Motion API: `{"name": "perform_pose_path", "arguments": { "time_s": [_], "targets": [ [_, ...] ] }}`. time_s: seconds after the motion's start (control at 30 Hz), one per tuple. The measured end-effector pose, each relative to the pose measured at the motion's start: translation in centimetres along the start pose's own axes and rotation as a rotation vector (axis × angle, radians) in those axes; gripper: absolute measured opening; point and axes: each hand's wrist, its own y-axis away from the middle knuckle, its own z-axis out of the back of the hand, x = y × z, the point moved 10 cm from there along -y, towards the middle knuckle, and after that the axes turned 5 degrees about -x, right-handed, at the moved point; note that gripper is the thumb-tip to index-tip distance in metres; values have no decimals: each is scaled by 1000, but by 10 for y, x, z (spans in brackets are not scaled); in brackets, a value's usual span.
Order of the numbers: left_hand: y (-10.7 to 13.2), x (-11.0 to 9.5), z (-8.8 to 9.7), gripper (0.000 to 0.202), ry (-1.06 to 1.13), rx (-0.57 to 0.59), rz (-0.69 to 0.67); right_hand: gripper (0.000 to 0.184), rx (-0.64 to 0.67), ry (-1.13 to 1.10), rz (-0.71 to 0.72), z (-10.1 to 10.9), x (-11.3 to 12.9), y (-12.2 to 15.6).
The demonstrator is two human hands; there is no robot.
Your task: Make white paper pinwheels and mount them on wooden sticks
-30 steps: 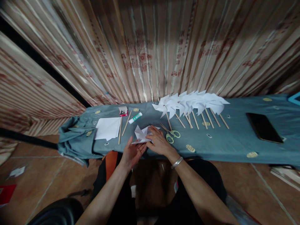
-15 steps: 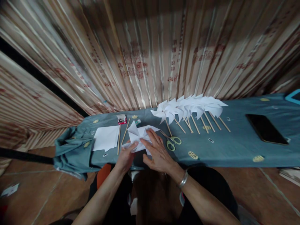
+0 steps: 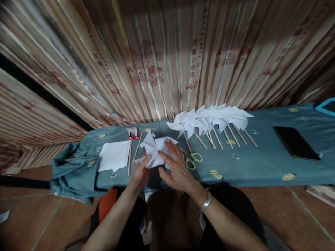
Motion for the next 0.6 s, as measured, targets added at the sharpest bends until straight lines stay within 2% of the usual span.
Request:
{"name": "perform_pose_path", "arguments": {
  "time_s": [0.13,0.23,0.43,0.6],
  "targets": [
    [13,-4,-11,56,117,149,130,49,-27,-25,9,8,-1,-2],
    [25,-9,-13,66,126,202,214,47,-35,-60,31,17,3,-2],
    [30,-19,-10,58,51,167,319,46,-21,-96,87,31,19,1],
    [4,-14,8,39,-15,90,277,43,-16,-52,146,34,27,4]
  ]
}}
